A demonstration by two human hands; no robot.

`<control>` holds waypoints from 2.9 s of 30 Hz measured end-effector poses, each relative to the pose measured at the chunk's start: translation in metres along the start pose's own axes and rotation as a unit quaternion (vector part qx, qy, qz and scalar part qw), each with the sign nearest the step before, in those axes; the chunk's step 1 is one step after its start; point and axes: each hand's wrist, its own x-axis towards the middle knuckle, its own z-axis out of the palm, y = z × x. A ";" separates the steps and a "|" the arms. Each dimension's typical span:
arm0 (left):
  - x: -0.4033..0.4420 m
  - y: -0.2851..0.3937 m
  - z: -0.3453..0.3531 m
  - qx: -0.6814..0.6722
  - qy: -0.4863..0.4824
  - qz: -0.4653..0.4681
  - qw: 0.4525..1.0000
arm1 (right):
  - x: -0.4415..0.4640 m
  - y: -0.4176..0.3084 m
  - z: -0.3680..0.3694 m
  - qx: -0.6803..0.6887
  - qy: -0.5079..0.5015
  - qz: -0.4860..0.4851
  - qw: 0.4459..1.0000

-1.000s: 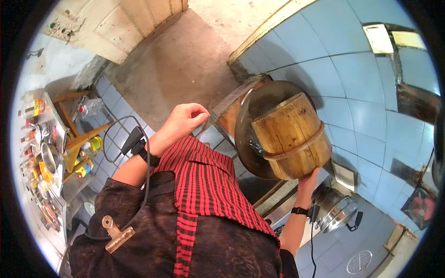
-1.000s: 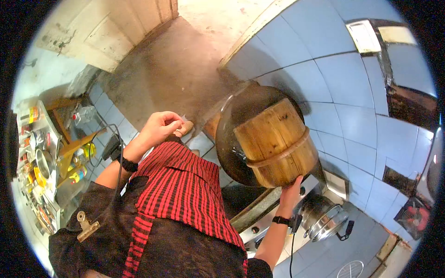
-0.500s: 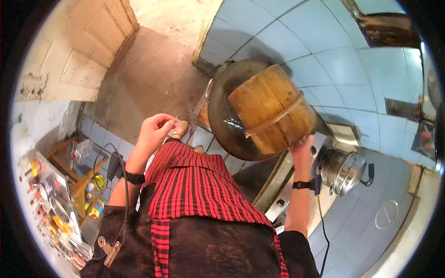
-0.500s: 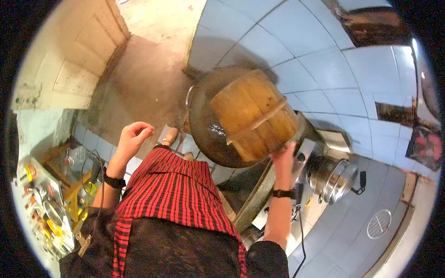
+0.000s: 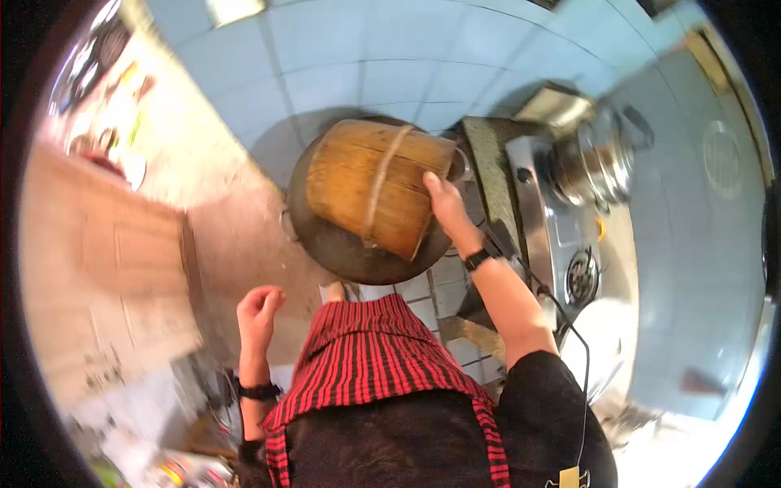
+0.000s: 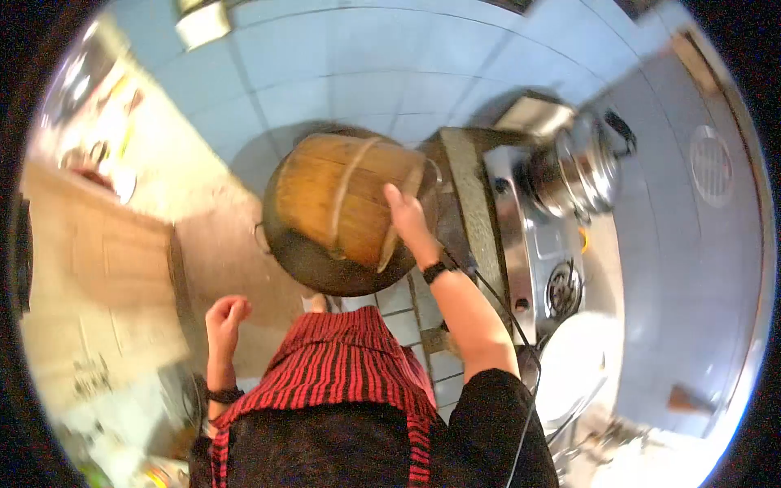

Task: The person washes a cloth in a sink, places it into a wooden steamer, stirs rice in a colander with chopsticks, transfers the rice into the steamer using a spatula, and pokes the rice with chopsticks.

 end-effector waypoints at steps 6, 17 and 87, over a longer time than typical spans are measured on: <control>-0.019 0.022 0.015 0.024 -0.033 -0.023 0.999 | -0.019 -0.020 0.021 -0.032 0.101 0.028 0.994; -0.030 0.049 0.051 0.075 -0.045 -0.025 0.996 | -0.083 0.011 0.069 -0.077 0.158 -0.057 0.983; 0.082 -0.003 -0.069 -0.011 -0.161 -0.048 0.986 | -0.081 -0.039 0.093 -0.502 -0.211 -0.310 0.780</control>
